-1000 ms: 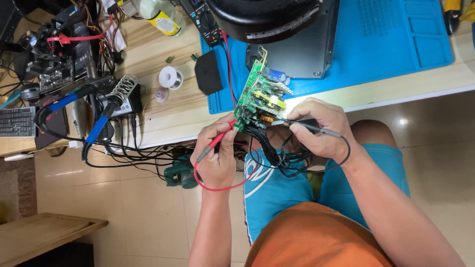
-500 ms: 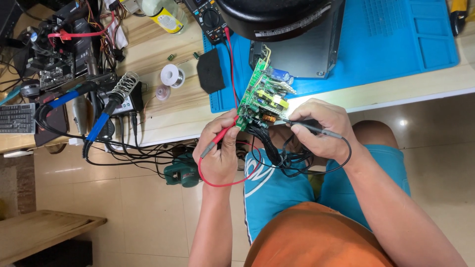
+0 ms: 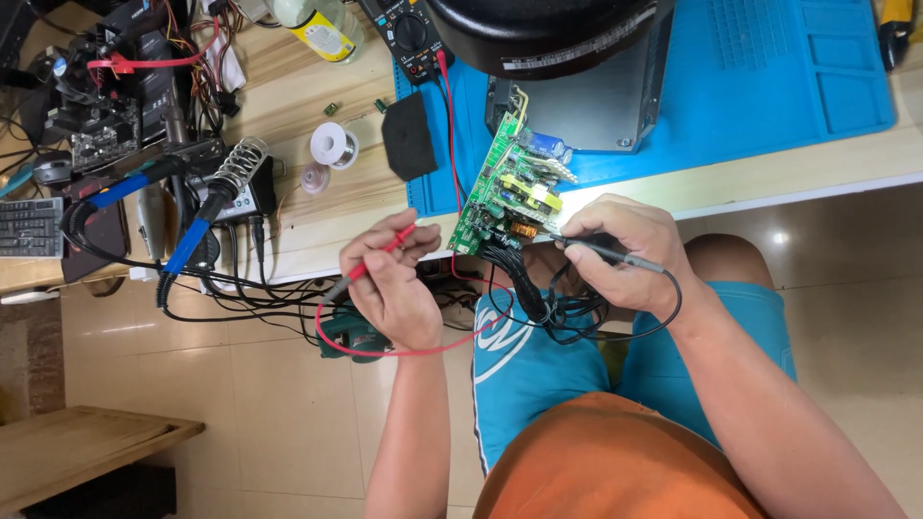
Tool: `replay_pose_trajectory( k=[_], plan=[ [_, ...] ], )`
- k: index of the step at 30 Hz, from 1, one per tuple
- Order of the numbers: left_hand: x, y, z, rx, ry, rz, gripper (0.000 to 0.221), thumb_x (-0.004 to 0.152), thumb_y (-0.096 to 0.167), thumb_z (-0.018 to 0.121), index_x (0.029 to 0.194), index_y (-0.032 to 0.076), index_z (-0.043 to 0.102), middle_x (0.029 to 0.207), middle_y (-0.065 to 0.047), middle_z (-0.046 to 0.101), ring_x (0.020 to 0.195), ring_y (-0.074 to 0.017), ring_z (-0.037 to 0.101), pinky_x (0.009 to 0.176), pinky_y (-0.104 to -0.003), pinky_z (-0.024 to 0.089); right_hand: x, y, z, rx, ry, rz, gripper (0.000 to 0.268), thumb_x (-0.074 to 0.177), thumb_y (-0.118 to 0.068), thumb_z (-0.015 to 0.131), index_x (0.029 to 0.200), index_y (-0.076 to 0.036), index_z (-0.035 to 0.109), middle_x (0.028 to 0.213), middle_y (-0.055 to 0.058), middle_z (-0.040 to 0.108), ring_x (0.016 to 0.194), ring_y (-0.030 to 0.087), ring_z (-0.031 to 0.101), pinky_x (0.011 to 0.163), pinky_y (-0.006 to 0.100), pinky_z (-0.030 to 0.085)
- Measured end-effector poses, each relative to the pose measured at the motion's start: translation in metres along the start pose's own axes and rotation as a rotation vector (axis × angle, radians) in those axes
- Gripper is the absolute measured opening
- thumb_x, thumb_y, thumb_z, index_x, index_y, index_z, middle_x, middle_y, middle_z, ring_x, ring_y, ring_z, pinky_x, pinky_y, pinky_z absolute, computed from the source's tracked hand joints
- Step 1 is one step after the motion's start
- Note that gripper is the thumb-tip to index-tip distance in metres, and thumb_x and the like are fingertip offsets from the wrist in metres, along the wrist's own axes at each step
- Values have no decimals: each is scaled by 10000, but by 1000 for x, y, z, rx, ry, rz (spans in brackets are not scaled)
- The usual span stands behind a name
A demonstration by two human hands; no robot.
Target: Testing electronic components on a circuit board using multimeter probes at a repair workbench.
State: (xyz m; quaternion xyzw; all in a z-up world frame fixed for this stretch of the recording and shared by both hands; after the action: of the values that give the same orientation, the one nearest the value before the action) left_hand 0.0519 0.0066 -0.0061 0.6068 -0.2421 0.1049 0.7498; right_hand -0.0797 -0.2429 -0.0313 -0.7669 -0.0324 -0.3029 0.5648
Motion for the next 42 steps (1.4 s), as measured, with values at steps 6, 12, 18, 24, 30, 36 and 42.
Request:
replay_pose_trajectory(
  k=[6,12,18,24,30,36,42],
  plan=[
    [9,-52,1,18,21,-141,320,1224,388,419,1209,92,538,1216,-219,753,906,-259,823,773,-328,713,1,-3,0,1,0,19,90,987,-128,783,1043,-60,796,877,105,791,799,310,774,746,398,621],
    [4,-71,-4,67,-4,-216,333,1209,375,434,1185,72,570,1138,-214,785,840,-222,815,725,-299,699,1,-2,0,0,4,18,86,974,-113,783,1034,-53,798,865,124,789,789,333,777,743,402,620],
    [2,-72,-10,56,-24,-246,368,1208,412,436,1189,70,569,1133,-221,787,849,-230,817,727,-316,706,0,-1,1,-5,-5,21,94,986,-137,781,1041,-64,804,886,119,792,797,328,777,747,402,616],
    [4,-58,0,110,-41,-254,320,1202,341,457,1138,64,604,1088,-205,802,822,-225,816,686,-309,698,1,-2,2,-2,-5,18,89,982,-123,778,1040,-62,807,887,122,798,808,341,784,761,403,619],
    [4,-62,-2,141,-49,-246,258,1185,267,515,1101,49,625,1055,-213,806,799,-219,807,671,-317,696,0,-1,2,-9,7,10,97,981,-130,786,1040,-55,805,896,126,802,814,346,787,763,409,618],
    [4,-60,-1,143,-43,-253,253,1182,246,518,1085,44,635,1047,-204,807,798,-210,800,672,-312,693,1,-2,3,-8,4,13,93,976,-125,790,1038,-57,805,888,126,800,811,357,786,762,412,616],
    [4,-64,-3,136,-40,-260,250,1178,251,534,1078,51,644,1049,-197,812,803,-203,802,673,-306,695,0,-1,3,-17,9,11,102,983,-148,788,1042,-67,808,888,113,800,816,342,787,766,404,614]
  ],
)
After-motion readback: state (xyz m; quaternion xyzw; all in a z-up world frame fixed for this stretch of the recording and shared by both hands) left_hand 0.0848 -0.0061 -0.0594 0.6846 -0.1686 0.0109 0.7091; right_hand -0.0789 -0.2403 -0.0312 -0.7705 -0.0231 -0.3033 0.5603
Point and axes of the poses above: each hand's wrist, its own x-axis towards the middle knuckle, its own z-axis out of the palm, y = z × x, the point moved 4 cm from there along x, towards the middle knuckle
